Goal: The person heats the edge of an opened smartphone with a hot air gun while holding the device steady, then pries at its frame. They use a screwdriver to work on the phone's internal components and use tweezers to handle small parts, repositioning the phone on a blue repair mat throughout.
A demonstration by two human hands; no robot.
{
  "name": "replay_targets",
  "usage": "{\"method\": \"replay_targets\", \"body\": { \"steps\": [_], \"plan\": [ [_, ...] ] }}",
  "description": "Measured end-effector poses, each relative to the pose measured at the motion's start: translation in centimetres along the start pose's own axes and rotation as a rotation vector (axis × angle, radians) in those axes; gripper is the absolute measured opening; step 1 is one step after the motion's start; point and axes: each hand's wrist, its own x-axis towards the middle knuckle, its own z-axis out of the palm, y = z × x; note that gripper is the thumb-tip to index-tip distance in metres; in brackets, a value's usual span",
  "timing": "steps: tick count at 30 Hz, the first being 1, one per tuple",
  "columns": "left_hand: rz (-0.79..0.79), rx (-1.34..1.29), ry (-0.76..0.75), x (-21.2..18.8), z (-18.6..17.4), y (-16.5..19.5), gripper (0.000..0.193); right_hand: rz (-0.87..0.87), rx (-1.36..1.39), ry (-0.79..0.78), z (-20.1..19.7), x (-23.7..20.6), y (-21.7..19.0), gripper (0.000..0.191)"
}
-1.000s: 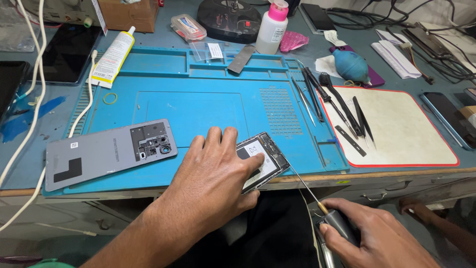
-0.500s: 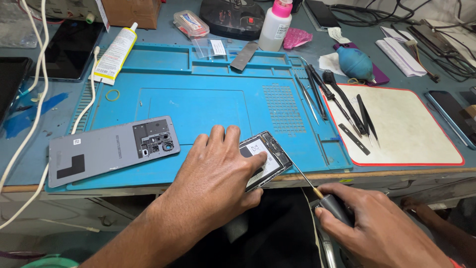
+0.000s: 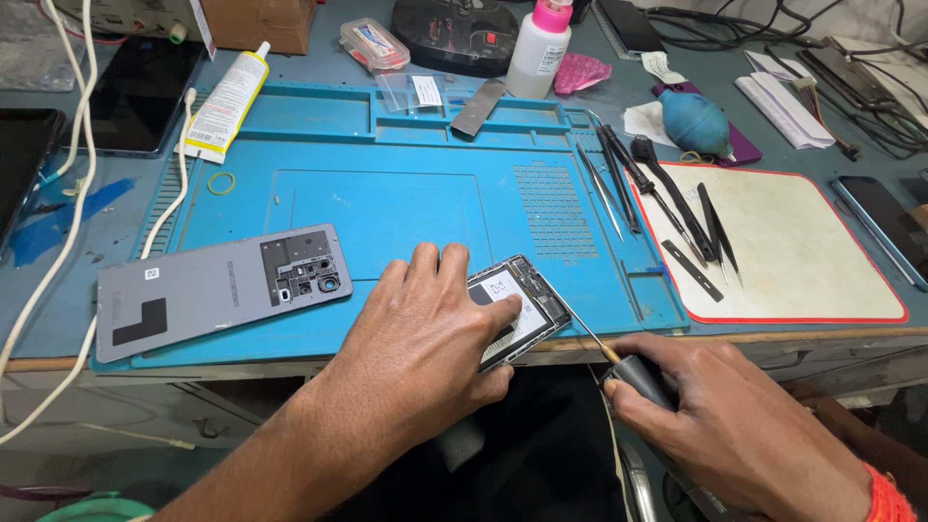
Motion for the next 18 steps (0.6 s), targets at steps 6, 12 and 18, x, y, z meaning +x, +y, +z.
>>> {"method": "replay_targets", "body": {
  "steps": [6, 12, 18],
  "plan": [
    [0.031, 0.021, 0.052, 0.0, 0.4, -0.2, 0.06, 0.052, 0.025, -0.038, -0.5, -0.1, -1.0, 0.047],
    [0.021, -0.011, 0.055, -0.2, 0.0, 0.0, 0.06, 0.052, 0.035, -0.03, -0.7, -0.3, -1.4, 0.046],
    [0.019, -0.012, 0.058, -0.1, -0.4, 0.1, 0.061, -0.018, 0.022, 0.007, -0.2, 0.2, -0.8, 0.046]
  ]
}}
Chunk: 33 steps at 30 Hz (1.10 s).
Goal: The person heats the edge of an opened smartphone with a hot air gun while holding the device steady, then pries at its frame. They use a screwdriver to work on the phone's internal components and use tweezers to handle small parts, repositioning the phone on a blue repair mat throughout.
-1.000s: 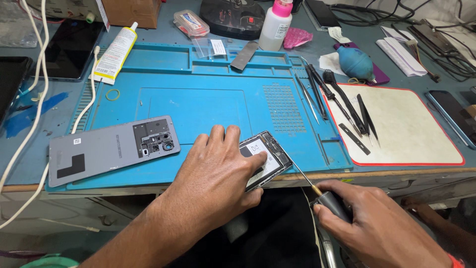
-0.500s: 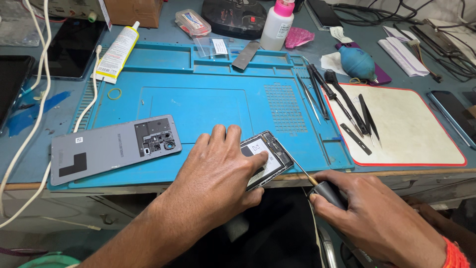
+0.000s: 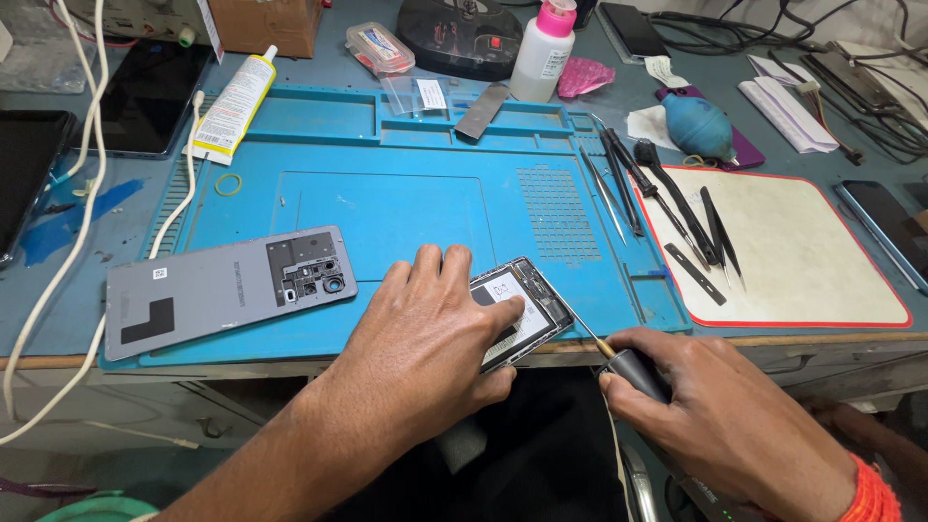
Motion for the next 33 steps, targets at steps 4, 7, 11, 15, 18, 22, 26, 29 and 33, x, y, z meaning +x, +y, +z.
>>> {"method": "replay_targets", "body": {
  "steps": [4, 7, 11, 15, 18, 22, 26, 29, 33],
  "plan": [
    [0.011, 0.0, 0.009, -0.1, 0.2, 0.0, 0.061, -0.054, 0.021, 0.018, -0.1, 0.2, -0.3, 0.044],
    [0.0, -0.005, 0.012, -0.1, 0.4, -0.2, 0.062, 0.104, -0.023, -0.045, -0.5, 0.3, -0.7, 0.04],
    [0.031, -0.012, 0.034, -0.1, 0.3, -0.5, 0.062, 0.153, -0.057, -0.078, -0.7, 0.3, -0.5, 0.039],
    [0.015, -0.045, -0.068, 0.1, 0.3, -2.1, 0.063, -0.054, 0.126, 0.046, -0.4, 0.5, 0.6, 0.044],
    [0.047, -0.098, -0.053, 0.1, 0.8, -3.1, 0.065, 0.141, 0.088, -0.017, -0.6, 0.5, 2.0, 0.043],
    [0.111, -0.12, 0.059, 0.4, 1.2, -3.7, 0.065, 0.201, 0.028, -0.094, -0.7, 0.4, 4.6, 0.043],
    [0.403, -0.091, 0.386, 0.0, 1.7, -2.3, 0.056, -0.28, 0.151, -0.118, 0.2, 0.3, 8.1, 0.05],
    [0.478, -0.214, 0.27, -1.1, 2.0, -1.2, 0.028, -0.459, 0.194, -0.187, 0.7, 0.6, 10.4, 0.059],
    [0.417, -0.277, 0.185, -1.9, 1.6, -1.3, 0.009, -0.567, 0.149, -0.261, 1.1, 1.0, 11.4, 0.062]
  ]
}}
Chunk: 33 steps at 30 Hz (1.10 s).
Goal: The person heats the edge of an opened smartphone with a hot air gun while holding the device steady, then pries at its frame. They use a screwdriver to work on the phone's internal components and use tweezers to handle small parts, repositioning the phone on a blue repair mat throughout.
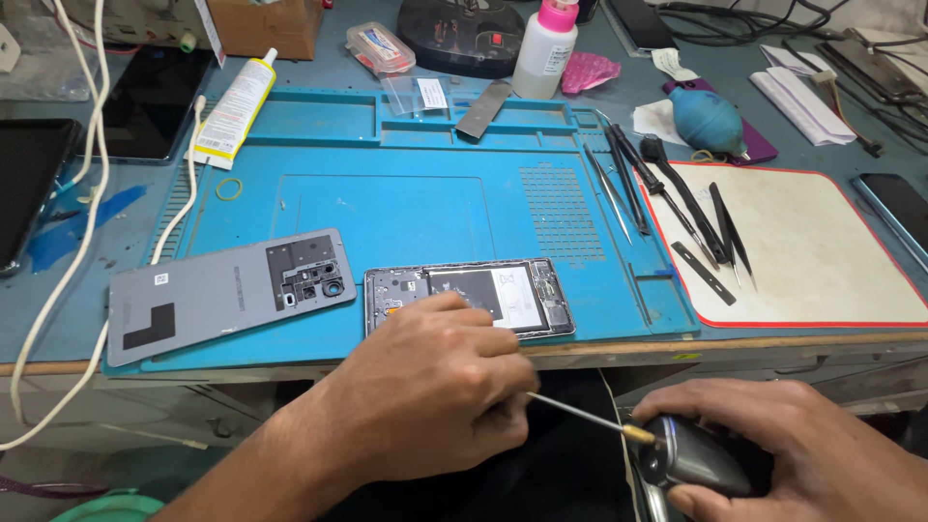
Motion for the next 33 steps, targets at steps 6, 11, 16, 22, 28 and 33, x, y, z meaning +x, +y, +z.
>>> {"method": "replay_targets", "body": {
  "steps": [6, 11, 16, 22, 28, 33],
  "plan": [
    [0.031, -0.014, 0.11, -0.5, -1.6, -0.1, 0.007, -0.141, -0.076, 0.02, 0.0, 0.6, -0.5, 0.065],
    [-0.03, -0.037, 0.097, -0.8, -1.8, -0.4, 0.005, -0.1, -0.09, 0.01, 0.3, 0.8, -1.0, 0.068],
    [-0.056, -0.033, 0.088, -1.0, -2.1, -0.9, 0.004, -0.02, -0.109, 0.032, 0.8, 0.6, -1.1, 0.068],
    [-0.063, 0.055, 0.157, -0.6, -4.2, -1.3, 0.006, -0.08, -0.127, 0.123, 1.3, -0.1, 0.8, 0.068],
    [-0.298, 0.336, 0.252, -2.9, -7.9, -5.2, 0.013, -0.022, -0.103, 0.397, 0.8, -0.7, 1.9, 0.065],
    [-0.53, 0.408, 0.195, -3.6, -8.8, -7.6, 0.018, 0.515, -0.133, 0.493, -1.0, 1.7, -0.2, 0.054]
  ]
}}
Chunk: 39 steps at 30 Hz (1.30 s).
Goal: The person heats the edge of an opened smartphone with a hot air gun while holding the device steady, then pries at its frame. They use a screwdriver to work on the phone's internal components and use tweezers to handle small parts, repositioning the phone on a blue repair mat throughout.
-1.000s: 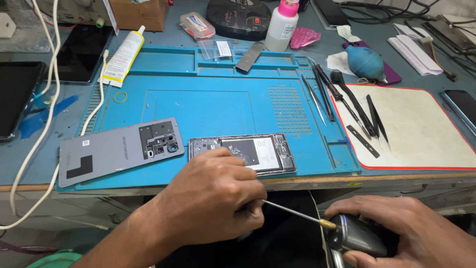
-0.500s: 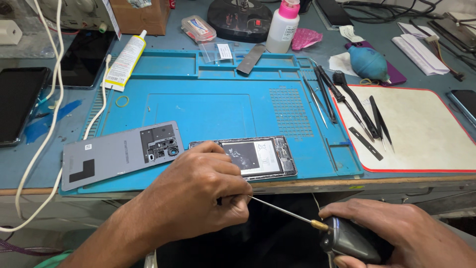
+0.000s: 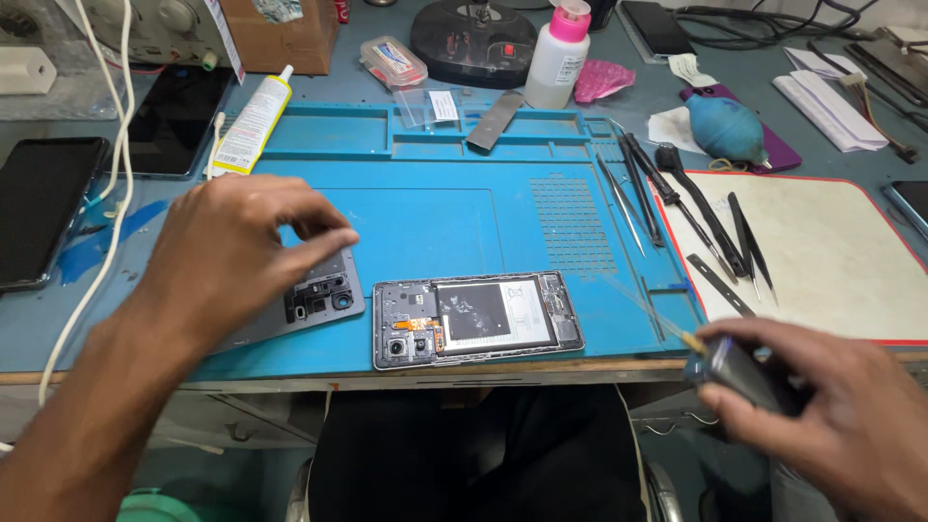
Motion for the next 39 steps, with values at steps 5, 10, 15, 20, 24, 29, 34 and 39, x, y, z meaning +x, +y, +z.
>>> {"method": "replay_targets", "body": {
  "steps": [5, 10, 15, 20, 24, 29, 34, 39],
  "plan": [
    [-0.091, 0.186, 0.004, 0.5, 0.8, -2.3, 0.029, 0.075, -0.09, 0.116, -1.0, 3.0, -2.4, 0.055],
    [-0.014, 0.266, 0.014, 0.4, 1.2, -4.0, 0.025, 0.111, -0.133, 0.144, -2.0, 4.8, -1.9, 0.054],
    [-0.229, 0.374, -0.072, 0.3, 1.0, -4.5, 0.034, 0.157, -0.013, 0.209, -2.2, 7.2, 0.4, 0.057],
    [-0.06, 0.333, 0.104, 0.1, 1.1, -4.6, 0.03, 0.15, -0.225, 0.299, -2.9, 11.5, 4.4, 0.065],
    [-0.187, 0.268, 0.125, 0.0, 1.2, -4.0, 0.032, 0.291, -0.283, 0.245, -3.2, 14.6, 6.9, 0.071],
    [-0.314, 0.159, 0.019, -0.5, 1.4, -2.7, 0.032, 0.238, -0.354, 0.266, -3.0, 16.1, 6.7, 0.068],
    [0.065, 0.092, 0.2, -0.9, 2.1, -1.8, 0.022, -0.408, -0.387, 0.684, -2.9, 15.4, 3.9, 0.055],
    [-0.057, 0.045, 0.082, -1.0, 2.8, -0.5, 0.017, -0.226, -0.262, 0.287, -1.2, 18.4, -1.4, 0.045]
  ]
}}
